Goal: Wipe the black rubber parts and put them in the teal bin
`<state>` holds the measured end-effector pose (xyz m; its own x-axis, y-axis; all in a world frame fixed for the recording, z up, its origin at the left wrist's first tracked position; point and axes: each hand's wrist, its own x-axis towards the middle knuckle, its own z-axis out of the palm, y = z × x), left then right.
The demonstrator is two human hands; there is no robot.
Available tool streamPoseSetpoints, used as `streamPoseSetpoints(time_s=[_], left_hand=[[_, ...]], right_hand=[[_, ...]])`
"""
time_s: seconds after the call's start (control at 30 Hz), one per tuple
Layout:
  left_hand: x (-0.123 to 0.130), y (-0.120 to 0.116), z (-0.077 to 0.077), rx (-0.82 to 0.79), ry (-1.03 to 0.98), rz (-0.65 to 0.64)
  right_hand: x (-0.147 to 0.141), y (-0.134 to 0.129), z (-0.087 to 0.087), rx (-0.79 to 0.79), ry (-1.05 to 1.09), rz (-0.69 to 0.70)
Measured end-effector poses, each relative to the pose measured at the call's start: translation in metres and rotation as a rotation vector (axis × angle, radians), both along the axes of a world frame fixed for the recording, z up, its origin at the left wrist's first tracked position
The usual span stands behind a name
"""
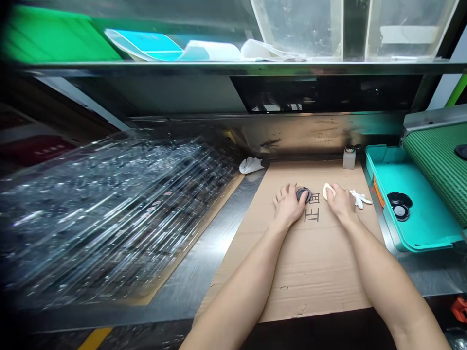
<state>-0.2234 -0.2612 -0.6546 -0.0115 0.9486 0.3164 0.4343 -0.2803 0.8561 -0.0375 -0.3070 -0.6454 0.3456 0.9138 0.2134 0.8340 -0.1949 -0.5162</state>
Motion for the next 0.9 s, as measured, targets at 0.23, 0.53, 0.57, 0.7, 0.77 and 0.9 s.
streamPoseSetpoints(time_s=[0.23, 0.53, 0.57, 0.7, 0.77, 0.9], left_hand=[[-0.002, -0.003, -0.008, -0.025, 0.012, -0.131], [-0.041, 0.091, 0.020, 0.116, 0.302, -0.288], [-0.046, 0.098, 0.014, 0.052, 0.385, -0.329], [-0.051, 0.105, -0.003, -0.019, 0.685, -0.326], [-0.035, 0.099, 0.007, 0.081, 0.726, -0.256], [0.059, 0.073, 0.074, 0.354, 0.527, -0.410]], right_hand=[[-0.001, 0.000, 0.000, -0.013, 0.008, 0.007], [-0.010, -0.002, 0.000, -0.072, -0.010, 0.031], [-0.010, -0.002, 0.001, -0.072, -0.010, 0.036], [-0.011, -0.002, 0.000, -0.073, 0.011, 0.026], [-0.013, -0.001, -0.001, -0.066, 0.026, 0.032], [-0.017, 0.000, -0.005, -0.062, 0.058, 0.058]])
